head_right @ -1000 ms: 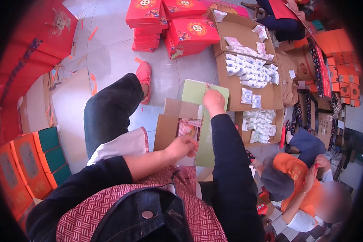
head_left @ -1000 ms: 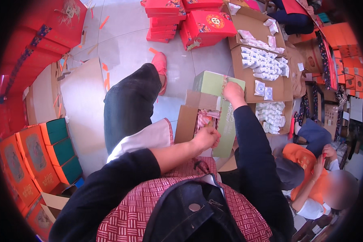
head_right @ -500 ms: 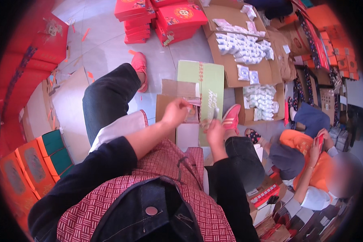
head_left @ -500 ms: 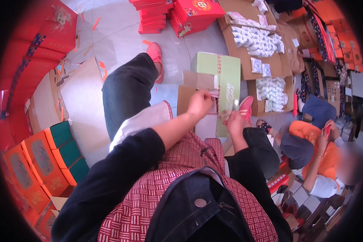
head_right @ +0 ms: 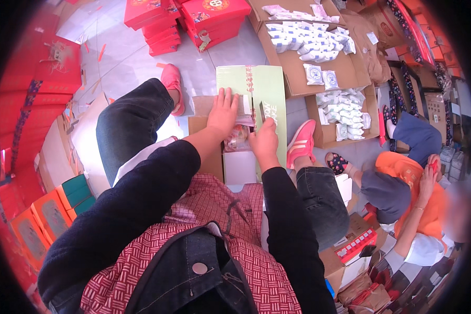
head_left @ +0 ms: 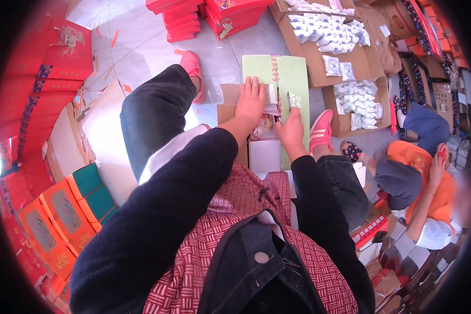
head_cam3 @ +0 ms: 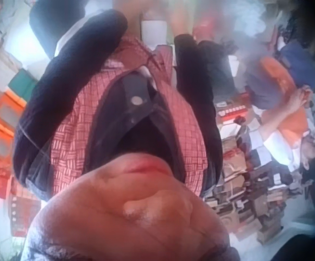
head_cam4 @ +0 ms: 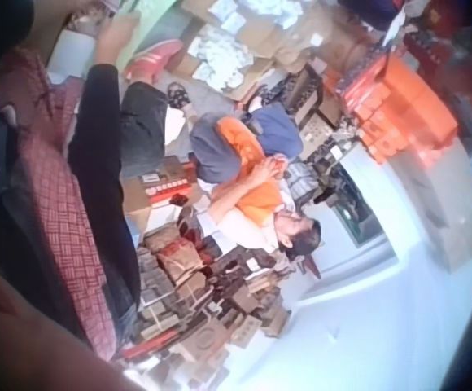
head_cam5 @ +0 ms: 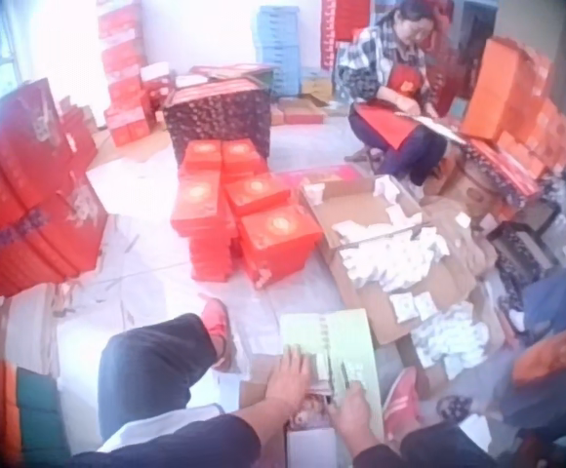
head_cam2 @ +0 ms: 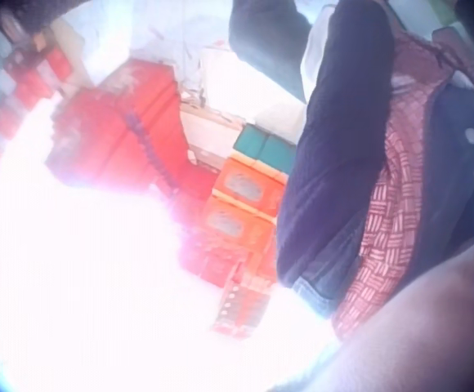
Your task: The person folds red and white cardboard sheets into small boxes, inserts small wrapped items into the boxes, and stacks the finished boxes. The person also handles a green box and places items inside it.
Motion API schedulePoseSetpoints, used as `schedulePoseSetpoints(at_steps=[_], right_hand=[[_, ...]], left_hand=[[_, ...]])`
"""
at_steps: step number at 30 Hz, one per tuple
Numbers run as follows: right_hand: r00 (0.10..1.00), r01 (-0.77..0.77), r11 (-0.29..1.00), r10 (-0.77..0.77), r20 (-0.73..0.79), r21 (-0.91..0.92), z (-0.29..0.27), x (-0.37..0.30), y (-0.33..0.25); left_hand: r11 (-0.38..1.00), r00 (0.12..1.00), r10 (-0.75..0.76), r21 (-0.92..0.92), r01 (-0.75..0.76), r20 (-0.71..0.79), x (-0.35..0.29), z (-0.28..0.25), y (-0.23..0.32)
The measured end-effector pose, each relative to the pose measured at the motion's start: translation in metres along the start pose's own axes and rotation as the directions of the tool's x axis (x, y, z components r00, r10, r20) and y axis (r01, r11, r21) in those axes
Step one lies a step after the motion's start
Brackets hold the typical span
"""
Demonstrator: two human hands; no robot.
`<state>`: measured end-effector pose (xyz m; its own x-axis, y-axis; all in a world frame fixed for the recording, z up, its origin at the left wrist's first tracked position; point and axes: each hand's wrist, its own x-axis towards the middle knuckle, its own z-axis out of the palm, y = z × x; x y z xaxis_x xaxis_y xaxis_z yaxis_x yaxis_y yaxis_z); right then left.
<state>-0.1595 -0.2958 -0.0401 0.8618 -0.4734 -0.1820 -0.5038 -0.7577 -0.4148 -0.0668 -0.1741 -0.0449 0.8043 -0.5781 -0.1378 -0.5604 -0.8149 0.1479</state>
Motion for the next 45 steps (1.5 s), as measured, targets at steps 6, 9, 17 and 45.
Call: schedulePoseSetpoints(at_steps=[6, 9, 17, 45], right_hand=[[0.990, 0.132, 0.969, -0.137, 0.011, 0.208, -0.022, 0.009, 0.020], [0.994, 0.090, 0.939, -0.104, 0.024, 0.331, -0.052, 0.009, 0.032], [0.996, -0.054, 0.829, 0.005, 0.089, 0.557, -0.085, 0.004, 0.058], [0.984, -0.177, 0.976, 0.177, 0.010, 0.127, -0.023, -0.030, 0.021]], left_hand=[[0.980, 0.994, 0.108, 0.164, -0.111, 0.028, 0.000, 0.012, -0.013], [0.963, 0.989, 0.127, 0.229, -0.141, 0.078, 0.000, 0.008, -0.018], [0.963, 0.986, 0.169, 0.213, -0.166, 0.006, -0.002, 0.014, -0.026], [0.824, 0.799, 0.481, 0.126, -0.553, 0.361, 0.063, -0.063, 0.000]])
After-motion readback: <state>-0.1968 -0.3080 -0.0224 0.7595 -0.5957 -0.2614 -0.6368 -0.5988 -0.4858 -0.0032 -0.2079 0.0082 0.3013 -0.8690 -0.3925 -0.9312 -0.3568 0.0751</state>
